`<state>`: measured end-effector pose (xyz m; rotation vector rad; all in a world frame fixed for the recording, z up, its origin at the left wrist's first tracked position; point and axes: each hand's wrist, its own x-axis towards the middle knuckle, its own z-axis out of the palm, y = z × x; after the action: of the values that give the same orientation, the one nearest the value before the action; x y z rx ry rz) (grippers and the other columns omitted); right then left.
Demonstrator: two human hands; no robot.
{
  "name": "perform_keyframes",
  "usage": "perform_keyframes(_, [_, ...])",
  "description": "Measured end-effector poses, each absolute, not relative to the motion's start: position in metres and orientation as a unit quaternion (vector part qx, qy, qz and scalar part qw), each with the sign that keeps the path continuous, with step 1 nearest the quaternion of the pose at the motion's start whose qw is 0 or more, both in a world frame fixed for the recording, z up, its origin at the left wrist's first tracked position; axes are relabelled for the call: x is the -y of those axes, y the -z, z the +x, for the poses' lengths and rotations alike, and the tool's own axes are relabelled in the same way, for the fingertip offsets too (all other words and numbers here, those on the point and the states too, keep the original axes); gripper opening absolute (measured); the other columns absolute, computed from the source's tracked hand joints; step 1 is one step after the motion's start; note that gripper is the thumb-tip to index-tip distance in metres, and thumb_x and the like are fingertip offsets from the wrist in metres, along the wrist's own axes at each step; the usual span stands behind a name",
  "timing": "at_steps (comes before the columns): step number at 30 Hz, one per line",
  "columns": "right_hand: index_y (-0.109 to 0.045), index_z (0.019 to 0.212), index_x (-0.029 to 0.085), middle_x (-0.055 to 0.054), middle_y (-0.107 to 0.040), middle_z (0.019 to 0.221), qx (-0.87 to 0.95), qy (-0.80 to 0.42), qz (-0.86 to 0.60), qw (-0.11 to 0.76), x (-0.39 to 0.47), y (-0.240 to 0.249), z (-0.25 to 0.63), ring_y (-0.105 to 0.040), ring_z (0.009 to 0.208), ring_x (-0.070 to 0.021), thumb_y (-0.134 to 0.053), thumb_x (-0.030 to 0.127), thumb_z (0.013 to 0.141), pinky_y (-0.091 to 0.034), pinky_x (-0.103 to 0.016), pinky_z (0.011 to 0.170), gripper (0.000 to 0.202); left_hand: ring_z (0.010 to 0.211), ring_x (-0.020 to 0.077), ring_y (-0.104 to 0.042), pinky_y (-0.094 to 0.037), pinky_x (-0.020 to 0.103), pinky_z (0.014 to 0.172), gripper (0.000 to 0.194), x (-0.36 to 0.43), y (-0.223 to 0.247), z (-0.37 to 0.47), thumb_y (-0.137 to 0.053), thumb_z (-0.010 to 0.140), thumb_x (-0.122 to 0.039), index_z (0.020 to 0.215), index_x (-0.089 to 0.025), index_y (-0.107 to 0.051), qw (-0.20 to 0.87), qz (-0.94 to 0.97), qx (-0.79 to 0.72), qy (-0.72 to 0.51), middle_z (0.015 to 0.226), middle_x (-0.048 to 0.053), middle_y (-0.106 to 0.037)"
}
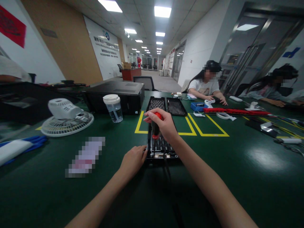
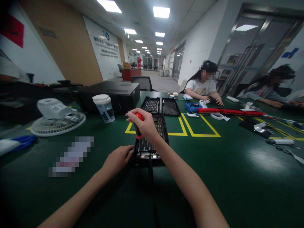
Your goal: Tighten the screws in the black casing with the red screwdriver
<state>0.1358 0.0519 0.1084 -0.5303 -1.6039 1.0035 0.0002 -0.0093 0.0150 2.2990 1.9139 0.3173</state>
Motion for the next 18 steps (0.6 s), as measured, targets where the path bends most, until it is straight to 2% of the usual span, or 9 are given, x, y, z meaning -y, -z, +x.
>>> perform_keyframes(3, [-0.057, 0.078, 0.016, -0.005, -0.063, 0.099, 0.635, -0.539, -0.143, 0.535, -0.056, -0.107, 0.137, -0.064, 0.076, -0.0113, -0.059, 0.033, 0.080, -0.052, -0.030, 0.076, 0.017, 0.089, 0.0187, -0.061, -0.045, 0.029, 0.073, 0.035, 0.009, -0.016, 0.000, -0.034, 0.090, -0.035, 0.114, -0.023, -0.056, 0.066, 0.761, -0.637, -0.104, 0.101, 0.007, -0.066])
perform_keyframes(5, [-0.054, 0.076, 0.016, -0.005, -0.064, 0.099, 0.621, -0.577, -0.111, 0.519, -0.058, -0.105, 0.138, -0.065, 0.072, -0.0112, -0.060, 0.033, 0.079, -0.054, -0.030, 0.071, 0.018, 0.091, 0.0184, -0.060, -0.045, 0.028, 0.075, 0.035, 0.009, -0.015, 0.000, -0.034, 0.090, -0.034, 0.114, -0.023, -0.057, 0.063, 0.764, -0.633, -0.108, 0.102, 0.007, -0.066])
perform_keyframes(9, [-0.050, 0.075, 0.017, 0.000, -0.064, 0.078, 0.616, -0.588, -0.092, 0.516, -0.061, -0.101, 0.141, -0.061, 0.054, -0.0088, -0.060, 0.031, 0.079, -0.052, -0.024, 0.053, 0.018, 0.093, 0.0184, -0.060, -0.045, 0.028, 0.077, 0.035, 0.009, -0.014, 0.000, -0.033, 0.090, -0.033, 0.113, -0.022, -0.057, 0.063, 0.769, -0.627, -0.110, 0.103, 0.006, -0.066])
perform_keyframes(12, [-0.047, 0.071, 0.017, 0.006, -0.054, 0.059, 0.619, -0.582, -0.086, 0.520, -0.064, -0.099, 0.142, -0.051, 0.042, -0.0057, -0.061, 0.030, 0.078, -0.043, -0.018, 0.043, 0.020, 0.094, 0.0186, -0.059, -0.045, 0.029, 0.078, 0.036, 0.009, -0.014, 0.000, -0.033, 0.090, -0.033, 0.114, -0.021, -0.056, 0.064, 0.769, -0.627, -0.110, 0.104, 0.006, -0.066])
perform_keyframes(15, [-0.045, 0.071, 0.018, 0.007, -0.049, 0.057, 0.608, -0.604, -0.085, 0.508, -0.066, -0.099, 0.143, -0.047, 0.041, -0.0058, -0.059, 0.035, 0.078, -0.038, -0.018, 0.041, 0.023, 0.094, 0.0186, -0.059, -0.045, 0.029, 0.079, 0.036, 0.009, -0.015, 0.000, -0.033, 0.090, -0.033, 0.115, -0.021, -0.056, 0.064, 0.769, -0.627, -0.110, 0.104, 0.007, -0.066])
perform_keyframes(18, [-0.049, 0.073, 0.017, 0.004, -0.049, 0.060, 0.598, -0.637, -0.070, 0.482, -0.067, -0.100, 0.145, -0.048, 0.046, -0.0082, -0.042, 0.043, 0.083, -0.040, -0.022, 0.045, 0.028, 0.095, 0.0185, -0.059, -0.045, 0.029, 0.079, 0.036, 0.010, -0.016, 0.000, -0.033, 0.090, -0.033, 0.115, -0.021, -0.056, 0.066, 0.767, -0.629, -0.108, 0.105, 0.007, -0.065])
